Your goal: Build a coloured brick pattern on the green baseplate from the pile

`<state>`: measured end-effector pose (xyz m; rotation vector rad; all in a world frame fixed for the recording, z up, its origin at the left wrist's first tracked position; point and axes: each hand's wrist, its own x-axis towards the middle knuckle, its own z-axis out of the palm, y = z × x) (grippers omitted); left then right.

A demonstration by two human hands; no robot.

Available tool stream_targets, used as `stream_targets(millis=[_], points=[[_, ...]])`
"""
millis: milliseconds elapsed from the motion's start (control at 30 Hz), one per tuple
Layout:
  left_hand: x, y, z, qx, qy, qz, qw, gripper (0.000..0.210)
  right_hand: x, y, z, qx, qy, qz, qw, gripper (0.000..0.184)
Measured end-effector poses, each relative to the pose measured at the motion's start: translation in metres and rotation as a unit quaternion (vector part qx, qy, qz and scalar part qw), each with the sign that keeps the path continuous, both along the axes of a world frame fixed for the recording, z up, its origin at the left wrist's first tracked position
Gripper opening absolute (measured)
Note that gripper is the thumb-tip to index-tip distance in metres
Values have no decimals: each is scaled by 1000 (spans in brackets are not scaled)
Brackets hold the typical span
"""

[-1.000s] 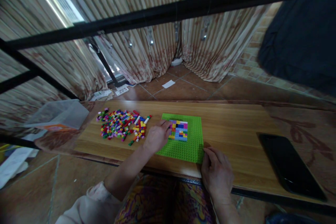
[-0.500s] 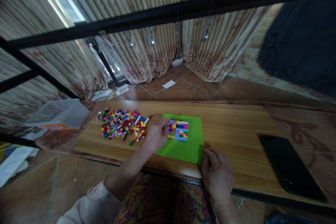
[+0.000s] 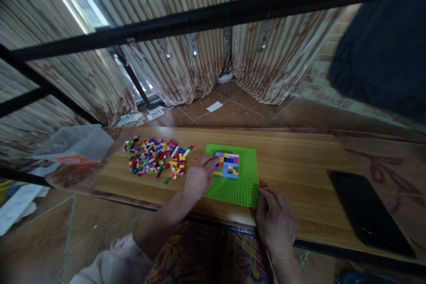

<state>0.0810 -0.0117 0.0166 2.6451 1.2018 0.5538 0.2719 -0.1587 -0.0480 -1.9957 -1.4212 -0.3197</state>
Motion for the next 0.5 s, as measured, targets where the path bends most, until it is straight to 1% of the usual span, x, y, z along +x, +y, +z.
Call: stream_targets(millis=[233, 367, 500], points=[[1, -6, -4, 27, 64, 7, 998, 46, 1, 0, 1, 0, -9, 7, 1000, 35], [2, -10, -3, 19, 96, 7, 995, 45, 2, -1, 0, -3, -6, 5, 1000, 39], [3, -13, -5, -3, 92, 7, 996, 47, 6, -3, -2, -16, -1, 11, 1000, 41]])
